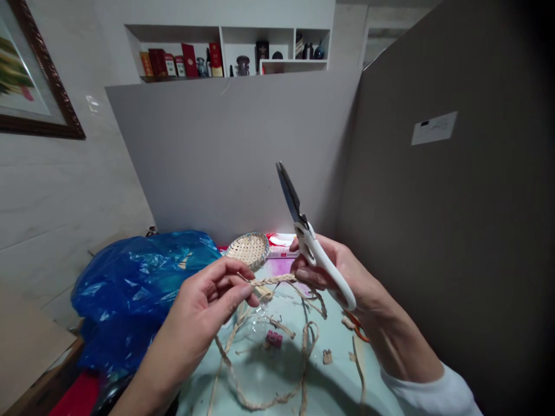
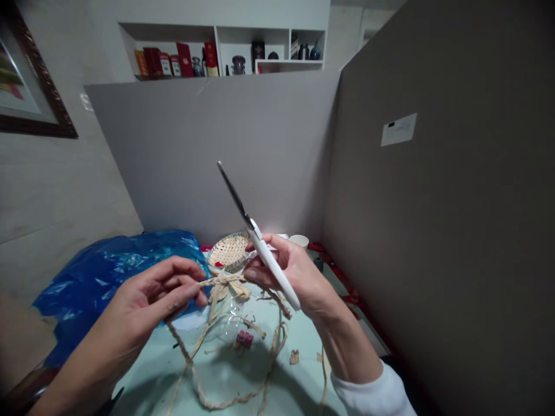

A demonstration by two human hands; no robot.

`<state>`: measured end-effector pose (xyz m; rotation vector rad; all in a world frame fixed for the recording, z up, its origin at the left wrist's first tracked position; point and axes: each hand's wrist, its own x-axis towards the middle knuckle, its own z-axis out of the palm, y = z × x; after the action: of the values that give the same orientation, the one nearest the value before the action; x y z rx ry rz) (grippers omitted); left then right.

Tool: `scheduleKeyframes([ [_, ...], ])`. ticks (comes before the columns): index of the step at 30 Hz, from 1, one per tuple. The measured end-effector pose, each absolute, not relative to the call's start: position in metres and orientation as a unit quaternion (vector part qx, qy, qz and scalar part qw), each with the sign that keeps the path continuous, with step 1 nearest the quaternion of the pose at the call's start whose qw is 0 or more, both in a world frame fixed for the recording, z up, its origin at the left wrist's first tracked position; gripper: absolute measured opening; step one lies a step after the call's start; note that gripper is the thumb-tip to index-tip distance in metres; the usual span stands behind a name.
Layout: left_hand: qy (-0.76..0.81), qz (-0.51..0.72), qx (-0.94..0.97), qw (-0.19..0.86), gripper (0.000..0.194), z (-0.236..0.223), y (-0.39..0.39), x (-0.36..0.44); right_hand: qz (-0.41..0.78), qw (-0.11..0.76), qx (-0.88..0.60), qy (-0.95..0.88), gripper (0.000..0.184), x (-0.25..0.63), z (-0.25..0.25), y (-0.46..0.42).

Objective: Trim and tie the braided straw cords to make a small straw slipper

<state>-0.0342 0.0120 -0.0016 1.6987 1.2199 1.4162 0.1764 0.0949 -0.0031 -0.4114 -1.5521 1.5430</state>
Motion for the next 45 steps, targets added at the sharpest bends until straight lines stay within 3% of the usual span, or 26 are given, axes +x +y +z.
scheduleKeyframes([
  [7, 0.496, 0.550, 0.670, -0.049, 0.007, -0.011, 0.012, -0.031, 0.490, 0.472, -0.218, -0.700, 0.042, 0.171, 0.002, 0.081],
  [11, 0.384, 0.581, 0.683, -0.219, 0.024, -0.010, 0.012, -0.034, 0.515, 0.376, -0.191, -0.746, 0.039, 0.170, 0.002, 0.075],
  [15, 0.327, 0.592, 0.668, -0.311, 0.033, -0.008, 0.009, -0.041, 0.536, 0.301, -0.170, -0.770, 0.043, 0.175, 0.000, 0.082],
  [19, 0.287, 0.612, 0.661, -0.326, 0.033, -0.006, 0.009, -0.046, 0.489, 0.276, -0.162, -0.811, 0.035, 0.183, -0.001, 0.089],
  [23, 0.244, 0.624, 0.673, -0.311, 0.029, -0.003, 0.009, -0.046, 0.499, 0.230, -0.179, -0.816, 0.041, 0.188, 0.005, 0.084],
  [31, 0.242, 0.639, 0.664, -0.305, 0.032, -0.001, 0.005, -0.044, 0.441, 0.230, -0.202, -0.844, 0.041, 0.191, 0.017, 0.074],
  [45, 0.216, 0.693, 0.655, -0.213, 0.019, 0.003, 0.011, -0.047, 0.423, 0.212, -0.207, -0.857, 0.020, 0.196, 0.014, 0.076],
])
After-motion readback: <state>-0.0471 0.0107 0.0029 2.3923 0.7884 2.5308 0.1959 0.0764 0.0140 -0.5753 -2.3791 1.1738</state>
